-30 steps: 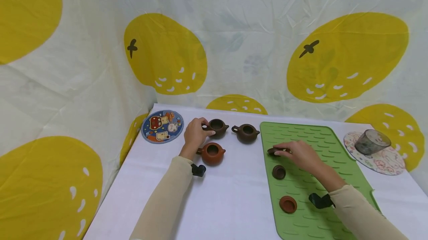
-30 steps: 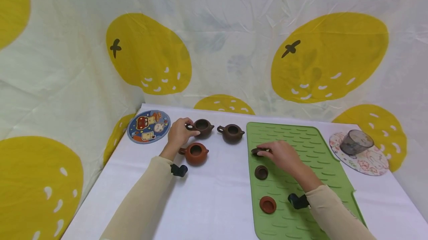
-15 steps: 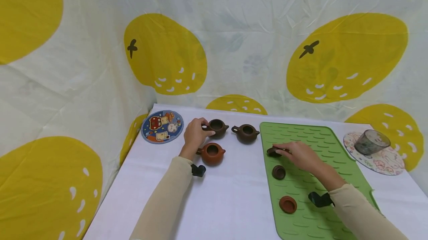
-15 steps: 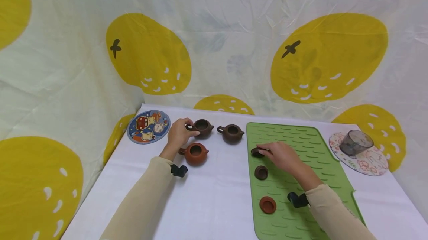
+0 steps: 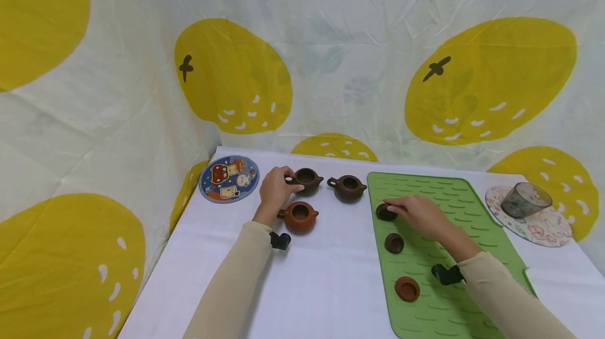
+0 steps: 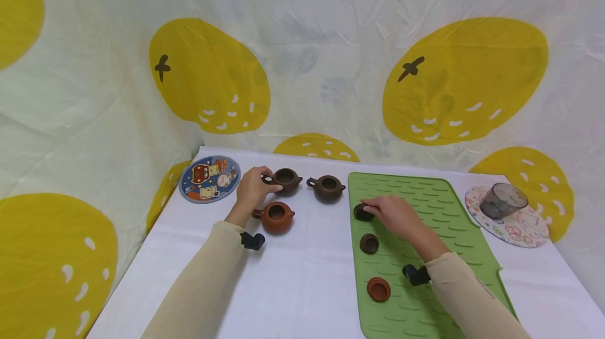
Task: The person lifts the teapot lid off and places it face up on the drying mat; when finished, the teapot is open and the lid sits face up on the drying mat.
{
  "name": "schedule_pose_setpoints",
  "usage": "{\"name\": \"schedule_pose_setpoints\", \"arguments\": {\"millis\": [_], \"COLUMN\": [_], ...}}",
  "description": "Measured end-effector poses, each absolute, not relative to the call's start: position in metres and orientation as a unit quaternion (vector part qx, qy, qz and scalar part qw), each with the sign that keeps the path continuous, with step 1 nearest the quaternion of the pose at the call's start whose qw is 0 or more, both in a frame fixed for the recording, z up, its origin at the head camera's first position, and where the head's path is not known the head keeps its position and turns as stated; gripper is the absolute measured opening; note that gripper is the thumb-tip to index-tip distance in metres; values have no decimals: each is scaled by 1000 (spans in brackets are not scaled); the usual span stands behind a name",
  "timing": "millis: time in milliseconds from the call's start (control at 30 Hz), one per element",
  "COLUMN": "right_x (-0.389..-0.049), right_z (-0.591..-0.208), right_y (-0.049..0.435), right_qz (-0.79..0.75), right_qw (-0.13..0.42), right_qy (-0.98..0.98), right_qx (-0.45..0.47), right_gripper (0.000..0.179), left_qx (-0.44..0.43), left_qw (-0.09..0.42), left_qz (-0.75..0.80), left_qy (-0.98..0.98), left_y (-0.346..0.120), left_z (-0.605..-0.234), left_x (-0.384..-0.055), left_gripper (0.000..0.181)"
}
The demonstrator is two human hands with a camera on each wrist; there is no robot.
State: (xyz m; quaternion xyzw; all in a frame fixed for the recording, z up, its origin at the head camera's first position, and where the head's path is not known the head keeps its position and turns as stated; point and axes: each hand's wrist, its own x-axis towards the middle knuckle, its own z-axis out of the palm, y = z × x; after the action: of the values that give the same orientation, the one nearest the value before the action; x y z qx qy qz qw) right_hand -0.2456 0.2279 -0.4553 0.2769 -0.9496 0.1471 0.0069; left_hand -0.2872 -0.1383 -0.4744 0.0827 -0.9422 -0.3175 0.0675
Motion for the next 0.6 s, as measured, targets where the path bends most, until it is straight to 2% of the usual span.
{"name": "schedule_pose_setpoints", "arguments": {"millis": [600], "right_x": [-264], "right_z": [-464], "right_y": [228], "right_qz": [146], "right_qw": [18], "right_qy": [-954], "right_qx": [261], "right_gripper": [27], "left_qx": [89], "left_qw": [68], "left_qz": [-318], "left_qy": [-941], "left_y": [-137], "left_z": [-474], "left_x": [-287], "left_gripper": [36]}}
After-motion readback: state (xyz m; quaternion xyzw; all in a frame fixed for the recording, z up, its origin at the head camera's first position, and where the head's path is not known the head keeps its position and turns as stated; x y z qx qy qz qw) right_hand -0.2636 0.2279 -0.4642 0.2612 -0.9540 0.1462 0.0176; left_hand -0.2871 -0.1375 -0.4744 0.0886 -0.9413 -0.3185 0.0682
